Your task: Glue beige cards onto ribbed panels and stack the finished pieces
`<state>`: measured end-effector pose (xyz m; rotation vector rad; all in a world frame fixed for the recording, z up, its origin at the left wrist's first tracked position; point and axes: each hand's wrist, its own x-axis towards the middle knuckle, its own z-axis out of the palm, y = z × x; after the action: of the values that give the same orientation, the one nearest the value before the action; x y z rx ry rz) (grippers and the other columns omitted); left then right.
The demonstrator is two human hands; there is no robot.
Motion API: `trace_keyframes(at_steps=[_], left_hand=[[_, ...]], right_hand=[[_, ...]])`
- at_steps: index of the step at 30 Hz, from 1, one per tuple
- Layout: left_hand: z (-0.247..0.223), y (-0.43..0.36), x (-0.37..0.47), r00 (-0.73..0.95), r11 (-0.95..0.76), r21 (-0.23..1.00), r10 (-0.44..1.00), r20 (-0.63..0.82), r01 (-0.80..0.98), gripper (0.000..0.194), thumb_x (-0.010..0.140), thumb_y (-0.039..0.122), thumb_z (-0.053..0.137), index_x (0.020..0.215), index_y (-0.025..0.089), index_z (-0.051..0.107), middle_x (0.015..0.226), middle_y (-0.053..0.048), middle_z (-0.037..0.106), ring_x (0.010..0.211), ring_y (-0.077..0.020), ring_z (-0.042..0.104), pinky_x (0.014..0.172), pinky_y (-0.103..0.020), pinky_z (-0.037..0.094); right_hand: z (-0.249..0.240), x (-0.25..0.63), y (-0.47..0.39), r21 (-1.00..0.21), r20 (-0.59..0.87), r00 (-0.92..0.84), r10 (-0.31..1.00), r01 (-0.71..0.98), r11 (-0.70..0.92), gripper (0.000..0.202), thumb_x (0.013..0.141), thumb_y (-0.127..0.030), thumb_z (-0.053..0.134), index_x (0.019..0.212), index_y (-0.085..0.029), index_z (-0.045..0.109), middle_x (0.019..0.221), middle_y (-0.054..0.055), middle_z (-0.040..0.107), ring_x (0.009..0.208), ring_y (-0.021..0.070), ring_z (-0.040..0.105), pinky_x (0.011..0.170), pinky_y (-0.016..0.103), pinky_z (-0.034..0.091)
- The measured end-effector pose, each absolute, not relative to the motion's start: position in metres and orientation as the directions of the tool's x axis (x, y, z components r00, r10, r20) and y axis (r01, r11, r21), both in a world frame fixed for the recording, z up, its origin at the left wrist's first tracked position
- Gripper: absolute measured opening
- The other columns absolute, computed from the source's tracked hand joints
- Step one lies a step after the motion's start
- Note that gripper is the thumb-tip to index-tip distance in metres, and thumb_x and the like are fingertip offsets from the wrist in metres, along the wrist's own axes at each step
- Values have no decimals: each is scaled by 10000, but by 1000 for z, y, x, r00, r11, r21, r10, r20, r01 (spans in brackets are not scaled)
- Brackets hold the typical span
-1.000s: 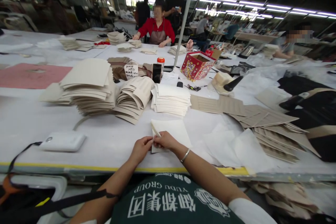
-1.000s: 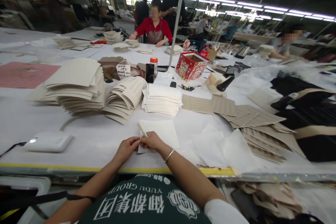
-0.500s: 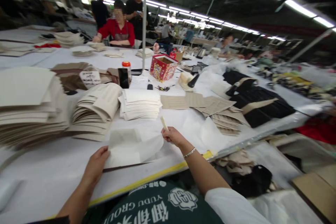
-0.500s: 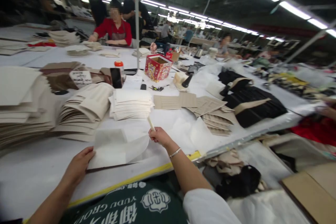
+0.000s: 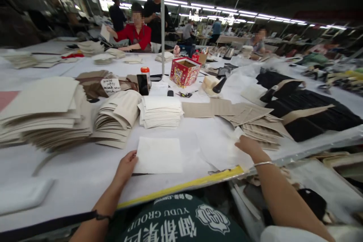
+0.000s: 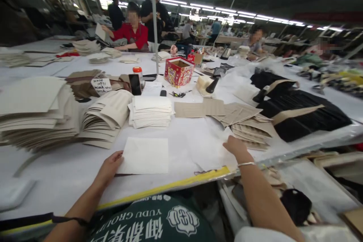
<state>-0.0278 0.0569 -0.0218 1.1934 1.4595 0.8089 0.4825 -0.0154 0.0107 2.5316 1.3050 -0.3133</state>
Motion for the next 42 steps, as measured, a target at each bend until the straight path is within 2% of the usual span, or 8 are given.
trace_keyframes(at_steps=[10, 16, 23, 26, 30, 34, 38, 42], left_hand=[[-12, 38, -21, 106, 277, 942, 948, -300, 192, 665, 646, 237, 558, 1274, 139, 361, 658, 53, 499, 582, -114, 477, 559, -232, 369], [0, 44, -11, 209, 338, 928, 907, -365, 154, 592, 634, 220, 553, 1211, 172, 433, 718, 42, 467, 543, -86, 436, 480, -209, 333], [7, 66, 11, 226, 312, 946, 919, -325, 90, 595, 667, 279, 577, 1231, 194, 412, 748, 19, 495, 518, -85, 451, 439, -203, 347], [20, 91, 12, 274, 91, 956, 947, -170, 278, 520, 751, 325, 521, 1244, 185, 429, 832, -48, 585, 649, -155, 568, 542, -271, 460], [40, 148, -14, 421, -541, 435, 838, 347, 720, 421, 806, 222, 485, 1227, 211, 506, 1260, -136, 521, 1201, -290, 434, 1012, -513, 298], [51, 201, -46, 606, -598, -125, 747, 272, 792, 374, 819, 85, 421, 1131, 218, 580, 1326, -107, 488, 1271, -294, 365, 1042, -626, 138], [62, 212, -59, 654, -620, -211, 735, 181, 756, 342, 797, 54, 431, 1048, 177, 628, 1205, -95, 594, 1177, -279, 482, 1024, -534, 298], [63, 167, -72, 632, -674, -28, 676, 378, 738, 346, 836, 105, 386, 1083, 163, 621, 1181, -92, 611, 1159, -229, 509, 1001, -400, 393]], right_hand=[[-26, 408, 23, -20, 160, 396, 904, 917, -399, 341, 873, -195, 329, 1130, -59, 508, 934, 203, 569, 730, 248, 609, 621, 358, 483], [-30, 349, 51, -16, 162, 245, 956, 969, -246, 315, 839, -232, 419, 1062, -93, 593, 1072, 207, 582, 934, 307, 583, 800, 444, 467], [-27, 231, 22, -518, 90, -403, 911, 762, 389, 865, 583, -474, 681, 1353, -196, 402, 1371, 134, 405, 1226, 330, 404, 1003, 436, 371], [-27, 203, 17, -546, 103, -316, 943, 774, 319, 517, 641, -300, 605, 1151, -217, 597, 1190, 137, 573, 1098, 342, 517, 922, 463, 425], [-4, 213, 24, -709, 97, -104, 990, 691, 142, 286, 797, -259, 386, 907, -238, 649, 860, 71, 663, 809, 258, 616, 733, 379, 490], [25, 235, 29, -886, 66, 53, 996, 463, 34, 327, 817, -421, 417, 862, -200, 653, 806, 50, 671, 792, 254, 609, 708, 336, 481], [44, 253, 27, -955, 34, 203, 979, 297, -28, 382, 746, -504, 527, 870, -171, 667, 845, 54, 686, 818, 274, 607, 728, 340, 475], [57, 278, 20, -987, -47, 312, 949, 134, -93, 399, 706, -519, 586, 867, -158, 644, 813, 71, 686, 767, 271, 615, 670, 346, 485]])
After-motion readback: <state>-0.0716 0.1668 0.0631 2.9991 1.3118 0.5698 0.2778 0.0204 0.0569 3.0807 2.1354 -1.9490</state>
